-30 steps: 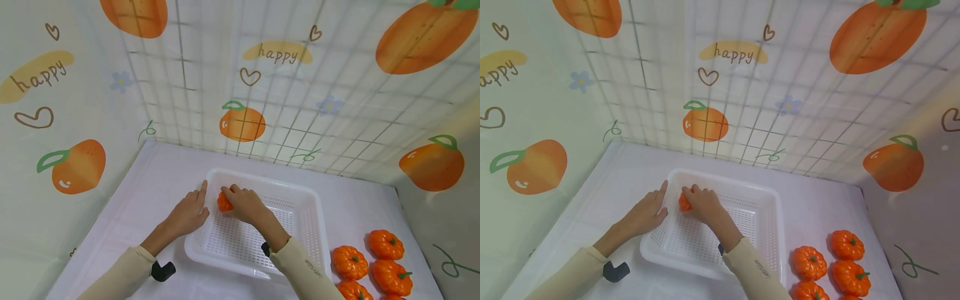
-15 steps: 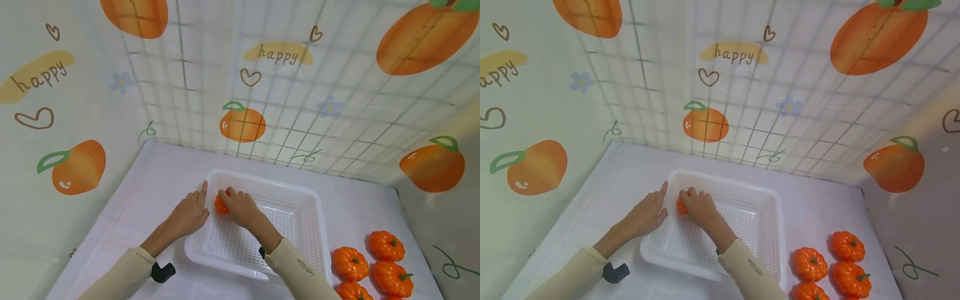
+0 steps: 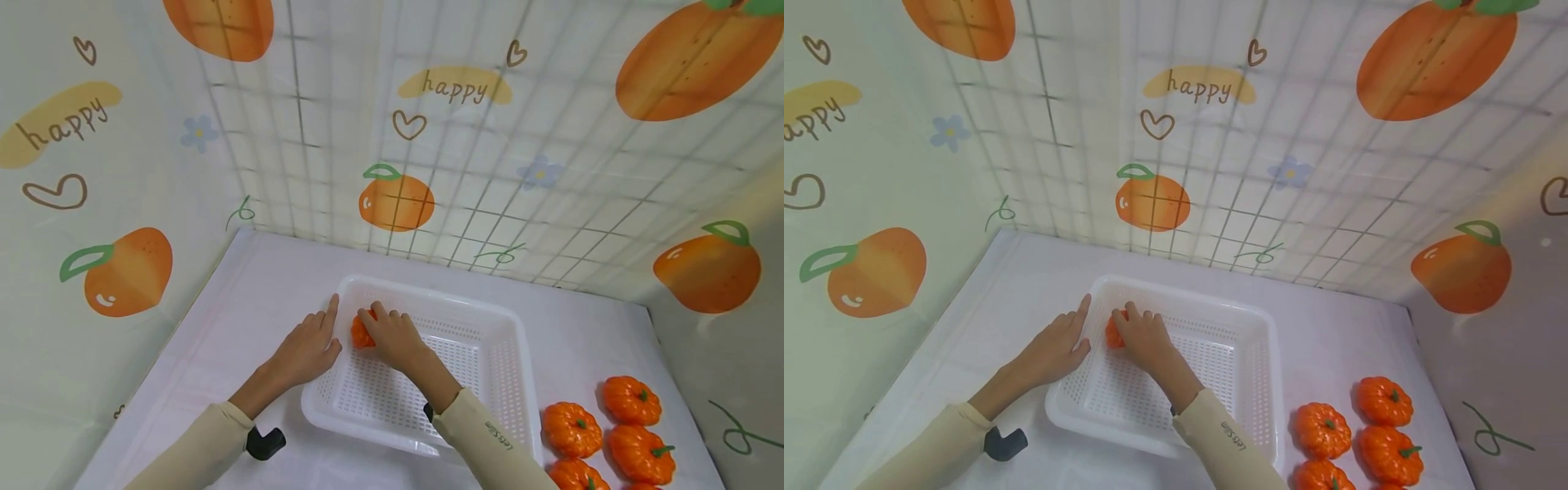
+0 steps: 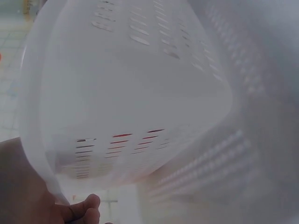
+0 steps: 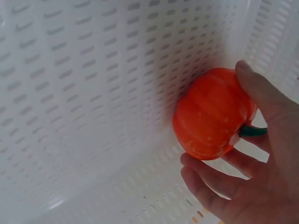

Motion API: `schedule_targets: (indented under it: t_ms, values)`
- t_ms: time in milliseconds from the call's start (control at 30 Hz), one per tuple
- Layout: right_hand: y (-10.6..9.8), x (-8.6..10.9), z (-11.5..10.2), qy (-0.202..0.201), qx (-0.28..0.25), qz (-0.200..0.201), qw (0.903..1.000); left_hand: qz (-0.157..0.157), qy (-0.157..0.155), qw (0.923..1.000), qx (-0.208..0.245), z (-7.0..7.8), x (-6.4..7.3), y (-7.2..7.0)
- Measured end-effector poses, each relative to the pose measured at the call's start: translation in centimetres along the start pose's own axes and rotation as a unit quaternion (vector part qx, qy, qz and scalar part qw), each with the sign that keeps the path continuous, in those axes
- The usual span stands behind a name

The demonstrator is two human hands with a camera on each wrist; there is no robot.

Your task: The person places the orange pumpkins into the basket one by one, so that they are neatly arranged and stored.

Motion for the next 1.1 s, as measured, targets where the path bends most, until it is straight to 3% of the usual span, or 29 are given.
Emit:
schedule_targets:
  t_ms: [233,400,667,900,1100]
  values:
    - [-0.3,0.7,0.8,-0.005,-0.024,-0.007,0.9997,-0.013,-0.004,0.9999,0.006,0.0,0.0,0.3]
    - [-1.1,1.5,1.7,-0.011,-0.038,0.017,0.9991,-0.015,-0.007,0.9997,0.017,-0.2,0.1,0.1]
    - [-3.7,3.9,4.5,0.024,-0.074,0.023,0.9967,-0.023,-0.017,0.9992,0.027,0.0,-0.1,-0.4]
    - [-5.7,7.3,7.6,0.076,-0.076,0.056,0.9927,-0.027,-0.031,0.9987,0.031,0.1,-0.2,-0.4]
    - [-6.6,12.2,10.8,0.145,-0.087,0.078,0.9825,-0.032,-0.036,0.9981,0.039,0.3,0.0,-0.4]
Point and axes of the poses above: each hand's wrist, its own x-axis away from the middle knuckle, its own y-axis out of the palm, z = x × y, the point moved 1 cm from there along -x, towards the middle knuckle, and after that the axes turned 8 degrees about x, right-handed, at the moved point
